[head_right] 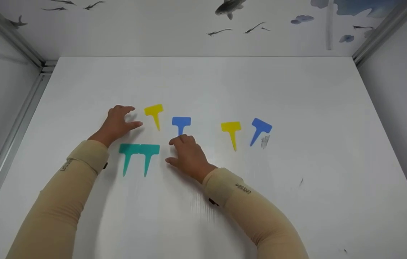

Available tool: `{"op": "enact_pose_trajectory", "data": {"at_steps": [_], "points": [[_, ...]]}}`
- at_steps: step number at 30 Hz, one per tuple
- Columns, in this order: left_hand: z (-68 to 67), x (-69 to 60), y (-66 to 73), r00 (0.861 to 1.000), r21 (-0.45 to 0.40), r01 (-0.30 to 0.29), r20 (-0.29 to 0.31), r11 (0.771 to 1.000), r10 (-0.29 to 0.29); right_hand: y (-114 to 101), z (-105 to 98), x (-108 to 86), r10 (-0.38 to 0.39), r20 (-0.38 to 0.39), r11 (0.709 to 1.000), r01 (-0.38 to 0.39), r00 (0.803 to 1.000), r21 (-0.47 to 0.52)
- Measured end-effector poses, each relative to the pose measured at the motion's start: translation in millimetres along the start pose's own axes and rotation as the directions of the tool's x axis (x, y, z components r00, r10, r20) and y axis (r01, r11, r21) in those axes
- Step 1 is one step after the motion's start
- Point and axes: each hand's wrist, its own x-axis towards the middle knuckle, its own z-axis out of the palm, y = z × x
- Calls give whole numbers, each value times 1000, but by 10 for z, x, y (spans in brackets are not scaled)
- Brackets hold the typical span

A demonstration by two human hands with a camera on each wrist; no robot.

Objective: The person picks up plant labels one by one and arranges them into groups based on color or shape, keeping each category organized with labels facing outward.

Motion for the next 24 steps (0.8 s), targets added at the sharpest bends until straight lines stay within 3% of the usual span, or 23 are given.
{"op": "enact_pose_trajectory", "data": {"at_steps": [9, 16, 24], "points": [[62, 164, 60, 1000, -27, 3, 27, 1000, -2, -193, 75, 14, -27, 37, 1000, 27, 999, -15], [71, 219, 118, 1000, -48, -6, 30, 999, 8, -281, 148, 16, -117, 47, 992, 118, 992, -34], [130, 309, 183, 999, -8, -35, 12, 999, 35, -317, 223, 41, -191, 64, 977, 196, 979, -85]]}}
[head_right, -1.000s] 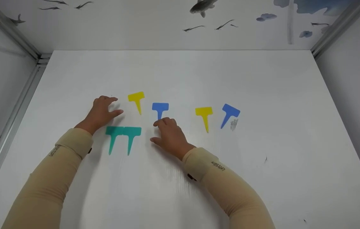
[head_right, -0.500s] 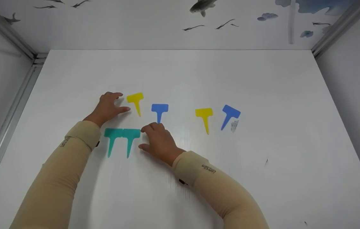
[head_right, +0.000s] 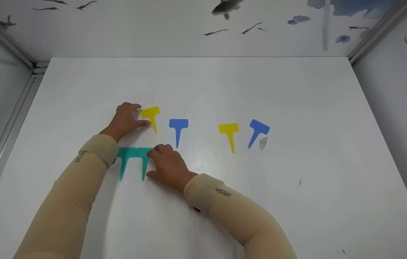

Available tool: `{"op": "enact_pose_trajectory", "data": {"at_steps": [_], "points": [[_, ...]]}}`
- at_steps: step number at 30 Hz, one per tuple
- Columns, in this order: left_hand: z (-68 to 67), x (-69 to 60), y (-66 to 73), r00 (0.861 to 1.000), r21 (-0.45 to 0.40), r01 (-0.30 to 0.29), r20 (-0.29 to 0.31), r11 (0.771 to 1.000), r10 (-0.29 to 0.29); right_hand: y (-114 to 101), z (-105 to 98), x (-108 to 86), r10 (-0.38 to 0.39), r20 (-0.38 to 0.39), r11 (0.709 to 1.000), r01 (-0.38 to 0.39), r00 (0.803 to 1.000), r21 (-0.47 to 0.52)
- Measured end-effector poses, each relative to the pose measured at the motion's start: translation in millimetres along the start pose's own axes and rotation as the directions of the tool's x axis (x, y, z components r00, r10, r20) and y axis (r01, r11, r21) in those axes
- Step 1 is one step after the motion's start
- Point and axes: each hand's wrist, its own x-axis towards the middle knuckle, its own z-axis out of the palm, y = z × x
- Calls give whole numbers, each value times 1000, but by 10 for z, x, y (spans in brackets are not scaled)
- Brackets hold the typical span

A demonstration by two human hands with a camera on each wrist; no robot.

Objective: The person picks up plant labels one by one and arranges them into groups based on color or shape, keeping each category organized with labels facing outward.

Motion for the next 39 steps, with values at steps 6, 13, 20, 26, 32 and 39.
{"op": "enact_pose_trajectory", "data": {"at_steps": [6, 13, 20, 26, 32, 39], "points": [[49, 28, 47, 999, 65, -22, -27, 998, 23, -40, 19, 12, -25, -2, 1000, 25, 1000, 0], [79, 31, 92, 999, 86, -39, -35, 996, 42, -89, 24, 36, -24, 11, 999, 24, 1000, 22], [112, 40, 76, 999, 59, -32, -32, 998, 34, -97, 59, 44, -46, -11, 999, 46, 999, 9], [142, 47, 72, 999, 66, -19, -35, 998, 22, -135, 67, 56, -23, 6, 1000, 23, 1000, 9], [163, 28, 85, 999, 80, -26, -37, 996, 29, -153, 97, 71, -1, -4, 1000, 1, 1000, -2], [175, 13, 73, 998, 70, -22, -51, 997, 25, -146, 130, 86, 26, -4, 999, -27, 1000, -24]]}}
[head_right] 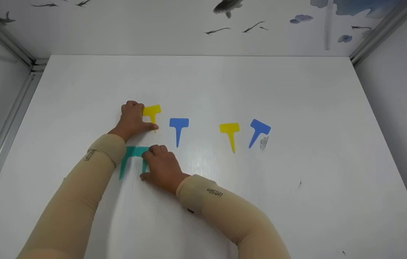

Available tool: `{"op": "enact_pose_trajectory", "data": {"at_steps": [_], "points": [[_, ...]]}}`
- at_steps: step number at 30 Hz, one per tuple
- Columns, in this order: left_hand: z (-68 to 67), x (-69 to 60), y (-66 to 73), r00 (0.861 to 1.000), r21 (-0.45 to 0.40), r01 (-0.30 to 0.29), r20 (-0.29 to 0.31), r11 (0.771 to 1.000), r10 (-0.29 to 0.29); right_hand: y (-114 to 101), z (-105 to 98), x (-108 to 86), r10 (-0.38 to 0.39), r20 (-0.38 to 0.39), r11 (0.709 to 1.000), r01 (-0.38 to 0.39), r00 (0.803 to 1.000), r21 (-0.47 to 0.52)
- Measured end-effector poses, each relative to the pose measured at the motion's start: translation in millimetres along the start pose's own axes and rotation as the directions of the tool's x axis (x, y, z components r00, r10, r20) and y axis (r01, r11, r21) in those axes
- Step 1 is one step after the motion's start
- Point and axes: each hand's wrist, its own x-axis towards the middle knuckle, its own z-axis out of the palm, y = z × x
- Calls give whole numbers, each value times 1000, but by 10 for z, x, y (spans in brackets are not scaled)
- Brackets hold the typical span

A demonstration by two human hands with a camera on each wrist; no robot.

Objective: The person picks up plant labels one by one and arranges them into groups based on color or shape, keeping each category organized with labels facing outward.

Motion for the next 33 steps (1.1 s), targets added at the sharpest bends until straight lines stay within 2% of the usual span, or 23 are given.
{"op": "enact_pose_trajectory", "data": {"at_steps": [12, 25, 33], "points": [[-7, -3, -37, 998, -6, -53, -25, 999, 53, 1, 9, 13, -7, 12, 999, 7, 1000, -49], [5, 27, -55, 999, -13, -27, -33, 1000, 27, -8, 15, 26, -7, 10, 999, 7, 1000, -33], [0, 33, -39, 1000, -29, -22, -23, 999, 21, 1, 32, 43, 9, 14, 998, -8, 1000, -56]]}}
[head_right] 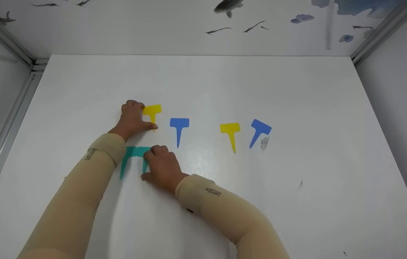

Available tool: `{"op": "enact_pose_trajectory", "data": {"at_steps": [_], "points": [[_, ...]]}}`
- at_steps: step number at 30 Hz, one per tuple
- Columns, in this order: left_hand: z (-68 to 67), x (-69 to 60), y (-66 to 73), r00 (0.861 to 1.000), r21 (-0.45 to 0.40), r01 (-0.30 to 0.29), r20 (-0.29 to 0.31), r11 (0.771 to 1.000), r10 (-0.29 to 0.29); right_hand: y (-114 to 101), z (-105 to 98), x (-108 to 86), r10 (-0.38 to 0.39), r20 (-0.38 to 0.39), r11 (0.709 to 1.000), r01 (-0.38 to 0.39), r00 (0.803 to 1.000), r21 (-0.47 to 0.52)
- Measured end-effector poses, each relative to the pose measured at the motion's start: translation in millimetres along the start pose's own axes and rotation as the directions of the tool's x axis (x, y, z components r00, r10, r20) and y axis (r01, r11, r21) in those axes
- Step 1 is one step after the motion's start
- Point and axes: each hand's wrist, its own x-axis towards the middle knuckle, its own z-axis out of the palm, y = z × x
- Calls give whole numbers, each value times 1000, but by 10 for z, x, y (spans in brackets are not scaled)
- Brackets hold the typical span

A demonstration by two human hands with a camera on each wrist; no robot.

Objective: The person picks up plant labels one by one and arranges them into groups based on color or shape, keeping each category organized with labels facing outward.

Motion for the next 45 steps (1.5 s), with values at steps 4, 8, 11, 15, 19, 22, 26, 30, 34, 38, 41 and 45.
{"op": "enact_pose_trajectory", "data": {"at_steps": [4, 8, 11, 15, 19, 22, 26, 30, 34, 38, 41, 45], "points": [[-8, 5, 7, 1000, 5, 2, 6, 1000, -3, 11, 9, 4, 3, 1, 1000, -3, 1000, -1], [-22, 12, 15, 1000, 16, -3, 11, 1000, 3, 9, 14, 8, 21, 10, 1000, -21, 1000, 7], [-24, 14, 20, 1000, 21, 0, 12, 1000, 0, -2, 9, 5, 34, 16, 999, -34, 999, 12], [-14, 20, 19, 1000, 12, 7, 10, 1000, -7, -9, 3, 1, 32, 22, 999, -32, 999, 3], [-2, 33, 15, 1000, 4, 13, 12, 1000, -13, 1, 7, 2, 25, 23, 1000, -25, 999, 1], [3, 43, 12, 1000, 3, 19, 16, 1000, -19, 9, 9, 3, 19, 18, 1000, -19, 1000, -1], [-9, 44, 14, 1000, 15, 11, 17, 1000, -11, 10, 10, 4, 15, 14, 1000, -15, 1000, -3], [-28, 33, 25, 1000, 22, 3, 15, 1000, -4, 3, 12, 9, 19, 20, 1000, -19, 1000, -2], [-35, 23, 24, 1000, -8, 10, 14, 1000, -10, 5, 21, 15, 13, 15, 1000, -12, 1000, -15], [-33, 14, 19, 1000, -55, 15, 11, 998, -14, 17, 30, 18, -4, 1, 1000, 4, 1000, -30], [-32, 13, 15, 1000, -78, 17, 12, 997, -17, 19, 32, 19, -10, -1, 999, 10, 1000, -33], [-30, 18, 14, 1000, -99, 23, 11, 995, -22, 13, 28, 19, -4, 4, 999, 4, 1000, -36]]}}
